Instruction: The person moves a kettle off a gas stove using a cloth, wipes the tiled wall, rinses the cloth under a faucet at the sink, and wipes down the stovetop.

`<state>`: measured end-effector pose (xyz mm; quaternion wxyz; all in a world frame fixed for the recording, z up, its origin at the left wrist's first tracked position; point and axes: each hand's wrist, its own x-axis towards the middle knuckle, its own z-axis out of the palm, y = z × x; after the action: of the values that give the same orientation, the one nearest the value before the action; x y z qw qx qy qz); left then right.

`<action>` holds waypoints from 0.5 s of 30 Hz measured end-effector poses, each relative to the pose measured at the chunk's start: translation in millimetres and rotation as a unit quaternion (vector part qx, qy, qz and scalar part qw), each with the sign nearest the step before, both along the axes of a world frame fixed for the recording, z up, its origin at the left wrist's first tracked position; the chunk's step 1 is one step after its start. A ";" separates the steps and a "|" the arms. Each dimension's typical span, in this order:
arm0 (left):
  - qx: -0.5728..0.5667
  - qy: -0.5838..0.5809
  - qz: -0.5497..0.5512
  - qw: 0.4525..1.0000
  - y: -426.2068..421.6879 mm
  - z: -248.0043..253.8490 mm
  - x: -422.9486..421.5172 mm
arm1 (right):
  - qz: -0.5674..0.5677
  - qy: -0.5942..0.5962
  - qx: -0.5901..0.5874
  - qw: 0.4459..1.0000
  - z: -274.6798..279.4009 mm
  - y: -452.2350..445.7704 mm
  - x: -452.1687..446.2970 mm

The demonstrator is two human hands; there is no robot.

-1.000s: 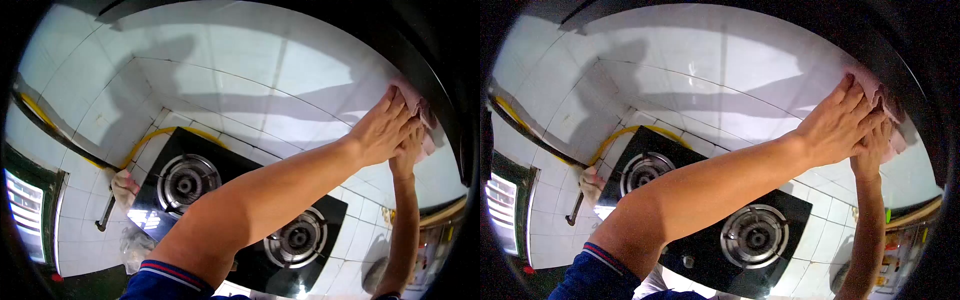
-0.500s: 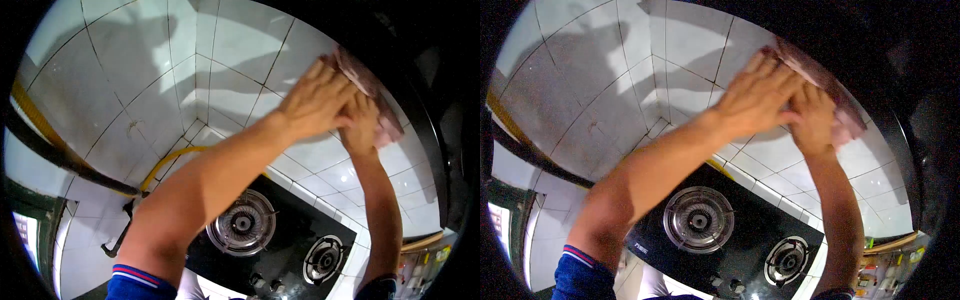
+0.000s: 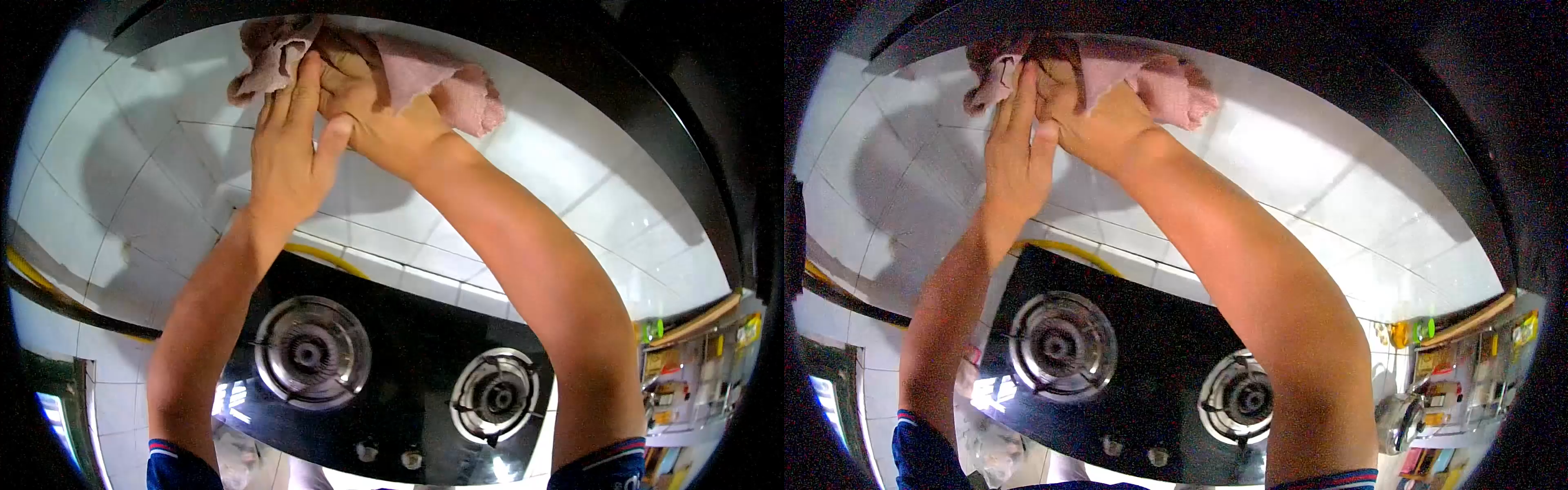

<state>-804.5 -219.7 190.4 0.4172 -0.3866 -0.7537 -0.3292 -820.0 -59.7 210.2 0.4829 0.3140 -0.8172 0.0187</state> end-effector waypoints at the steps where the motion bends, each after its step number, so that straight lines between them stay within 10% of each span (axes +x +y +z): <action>1: -0.016 0.020 0.019 1.000 21.0 0.4 16.0 | 0.000 0.006 -0.004 1.000 0.8 18.0 15.5; 15: -0.124 0.018 -0.188 0.974 352.1 26.7 275.4 | -0.246 -0.085 0.023 0.965 -5.5 382.2 364.6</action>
<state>-529.2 132.4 217.1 0.3105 -0.5757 -0.6949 -0.2987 -455.3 322.5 204.7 0.3945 0.1114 -0.9074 -0.0929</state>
